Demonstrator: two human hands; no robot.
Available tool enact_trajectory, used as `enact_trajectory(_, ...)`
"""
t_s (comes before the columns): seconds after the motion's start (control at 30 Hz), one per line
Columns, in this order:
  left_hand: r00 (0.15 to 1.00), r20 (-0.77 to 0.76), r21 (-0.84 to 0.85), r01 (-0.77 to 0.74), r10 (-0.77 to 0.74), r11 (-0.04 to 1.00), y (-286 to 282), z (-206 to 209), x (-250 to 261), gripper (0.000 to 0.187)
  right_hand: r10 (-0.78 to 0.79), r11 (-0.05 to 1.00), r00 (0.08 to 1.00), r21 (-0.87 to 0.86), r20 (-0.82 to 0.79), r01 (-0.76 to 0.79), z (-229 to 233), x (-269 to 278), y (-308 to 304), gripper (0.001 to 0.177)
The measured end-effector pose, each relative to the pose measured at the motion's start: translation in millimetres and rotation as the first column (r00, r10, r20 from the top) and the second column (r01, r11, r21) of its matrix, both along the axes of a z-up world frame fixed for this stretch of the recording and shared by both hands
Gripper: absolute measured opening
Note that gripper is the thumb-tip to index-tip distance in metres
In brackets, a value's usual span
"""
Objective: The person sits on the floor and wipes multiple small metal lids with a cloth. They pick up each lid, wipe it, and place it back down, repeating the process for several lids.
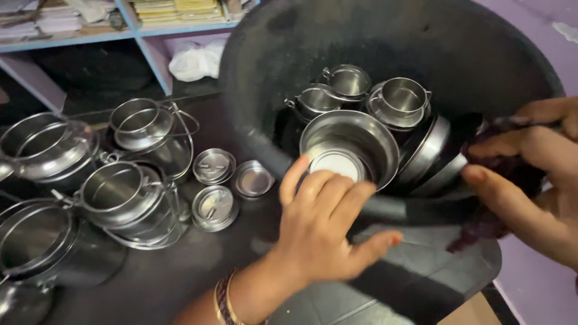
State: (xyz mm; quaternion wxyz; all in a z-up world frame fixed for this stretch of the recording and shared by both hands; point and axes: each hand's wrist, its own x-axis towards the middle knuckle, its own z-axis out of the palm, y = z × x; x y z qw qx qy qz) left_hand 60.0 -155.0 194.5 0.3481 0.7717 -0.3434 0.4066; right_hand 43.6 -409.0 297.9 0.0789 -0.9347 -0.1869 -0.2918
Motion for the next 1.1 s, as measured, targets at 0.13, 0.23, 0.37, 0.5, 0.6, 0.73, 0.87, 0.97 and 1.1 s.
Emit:
enact_trajectory(0.13,0.996,0.040,0.080,-0.087,0.084,0.993,7.3,-16.2,-26.4,0.051,-0.068,0.997,0.997,-0.032,0.043,0.069,-10.3,8.0,0.6,0.022)
enact_trajectory(0.23,0.997,0.012,0.166,-0.075,0.074,0.983,16.2,-27.7,-38.8,0.050,-0.190,0.975,0.978,-0.129,-0.088,0.178,-10.7,14.4,2.7,0.020)
enact_trajectory(0.37,0.989,0.125,0.127,-0.095,0.079,0.987,20.3,-41.1,-40.7,0.048,-0.110,0.923,0.975,-0.384,-0.193,0.029,0.1,22.5,16.6,0.029)
enact_trajectory(0.5,0.967,0.232,0.143,-0.146,0.110,0.979,22.5,-58.1,-45.4,0.045,-0.148,0.836,0.914,-0.541,-0.378,-0.088,10.7,30.8,33.3,0.047)
enact_trajectory(0.6,0.942,0.294,0.135,-0.211,0.164,0.968,16.0,-72.8,-54.9,0.043,-0.167,0.776,0.861,-0.603,-0.481,-0.186,13.8,45.7,45.9,0.051)
enact_trajectory(0.73,0.868,0.434,0.075,-0.300,0.240,0.951,4.6,-87.9,-56.7,0.035,-0.079,0.756,0.806,-0.562,-0.586,-0.334,-10.5,77.2,75.9,0.049)
enact_trajectory(0.87,0.846,0.468,0.064,-0.321,0.255,0.945,1.4,-93.0,-59.6,0.009,-0.231,0.673,0.730,-0.648,-0.643,-0.357,-62.0,111.1,94.6,0.037)
enact_trajectory(0.97,0.844,0.480,0.105,-0.328,0.241,0.939,5.7,-90.1,-58.5,0.006,-0.060,0.753,0.807,-0.557,-0.588,-0.350,-94.2,124.5,87.7,0.045)
enact_trajectory(1.1,0.869,0.456,0.211,-0.314,0.191,0.926,8.8,-78.3,-58.2,0.011,-0.105,0.795,0.781,-0.524,-0.615,-0.305,-112.6,131.5,79.6,0.041)
